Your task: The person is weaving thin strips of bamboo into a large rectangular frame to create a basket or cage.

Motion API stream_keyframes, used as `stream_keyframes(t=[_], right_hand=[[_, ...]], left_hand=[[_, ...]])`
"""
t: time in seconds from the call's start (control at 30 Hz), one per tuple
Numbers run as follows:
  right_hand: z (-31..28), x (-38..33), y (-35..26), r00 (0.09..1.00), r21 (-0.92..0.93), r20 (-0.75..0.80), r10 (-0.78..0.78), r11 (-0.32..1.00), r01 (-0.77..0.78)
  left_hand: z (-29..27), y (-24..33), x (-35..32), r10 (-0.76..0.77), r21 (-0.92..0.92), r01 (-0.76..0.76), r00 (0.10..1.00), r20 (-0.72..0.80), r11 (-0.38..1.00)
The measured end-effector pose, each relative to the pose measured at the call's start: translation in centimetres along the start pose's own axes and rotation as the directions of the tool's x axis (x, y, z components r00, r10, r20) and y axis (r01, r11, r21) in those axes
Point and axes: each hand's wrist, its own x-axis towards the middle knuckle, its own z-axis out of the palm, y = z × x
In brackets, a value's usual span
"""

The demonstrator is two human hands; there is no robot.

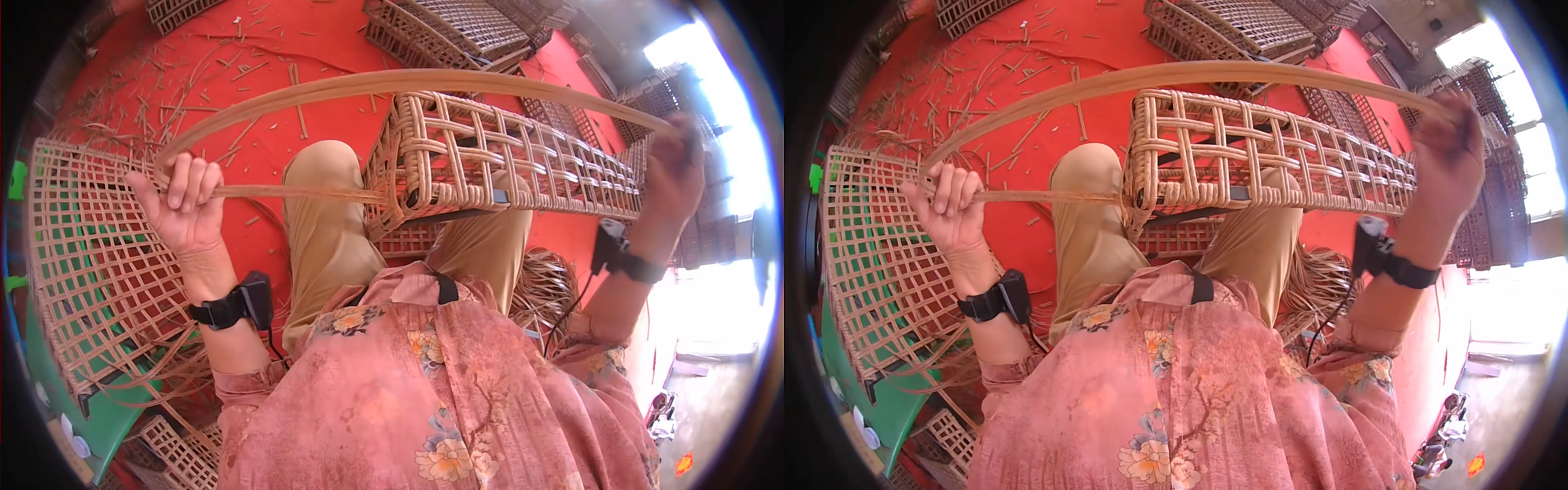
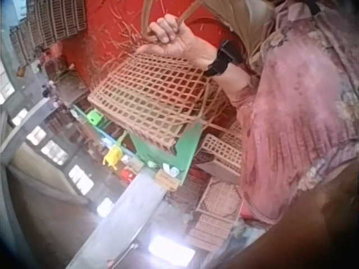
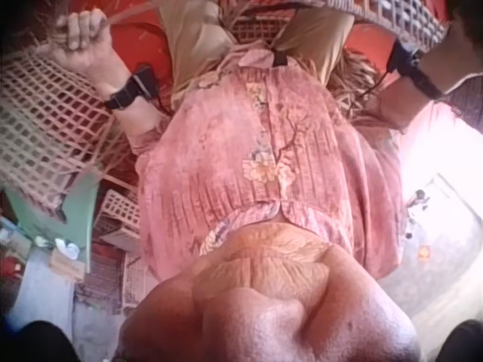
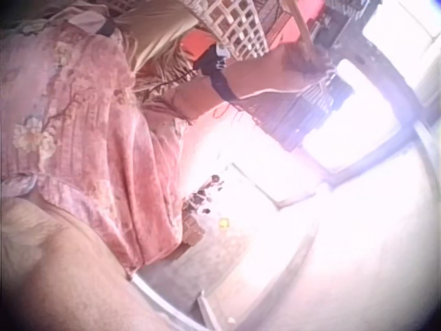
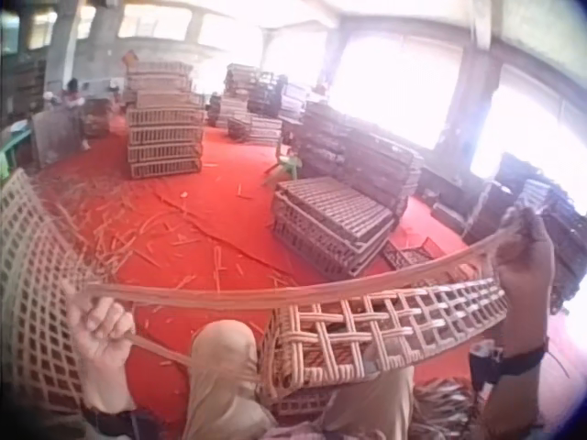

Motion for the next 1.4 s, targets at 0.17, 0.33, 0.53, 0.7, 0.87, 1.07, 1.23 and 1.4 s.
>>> stream_keyframes(t=[0.17,0.33,0.53,0.7,0.87,1.07,1.23,1.4], right_hand=[[16.0,-0.6,14.7,0.99,-0.716,-0.113,-0.085,0.698,-0.021],[22.9,-1.2,19.0,0.91,-0.467,-0.086,0.406,0.791,-0.397],[25.9,-3.0,23.1,0.854,-0.603,0.216,0.474,0.753,-0.265],[26.4,-4.2,23.8,0.878,-0.506,0.189,0.44,0.81,-0.297],[25.6,-4.7,23.5,0.864,-0.533,0.185,0.469,0.786,-0.313],[23.2,-4.4,17.0,0.836,-0.714,0.131,0.533,0.636,-0.294],[19.4,-4.4,15.8,0.883,-0.804,-0.238,0.405,0.427,-0.413],[17.7,-5.1,16.9,0.941,-0.87,-0.15,0.305,0.411,-0.272]], left_hand=[[-5.6,4.4,-3.9,0.282,0.469,0.174,0.605,-0.745,0.866],[5.6,1.3,-3.1,0.868,0.97,0.196,0.496,0.03,-0.145],[15.0,-4.5,-1.1,0.193,0.966,-0.254,0.947,0.259,-0.049],[14.1,-5.9,-1.5,0.107,0.937,-0.039,0.994,0.002,0.346],[13.9,-6.3,-1.3,0.098,0.876,0.003,0.994,-0.058,0.483],[13.2,-4.3,-0.2,0.079,0.764,0.082,0.982,-0.171,0.64],[11.7,-6.5,-0.2,-0.067,0.959,0.189,0.982,-0.179,0.212],[11.1,-8.0,-0.1,-0.123,0.912,0.351,0.936,-0.331,0.213]])
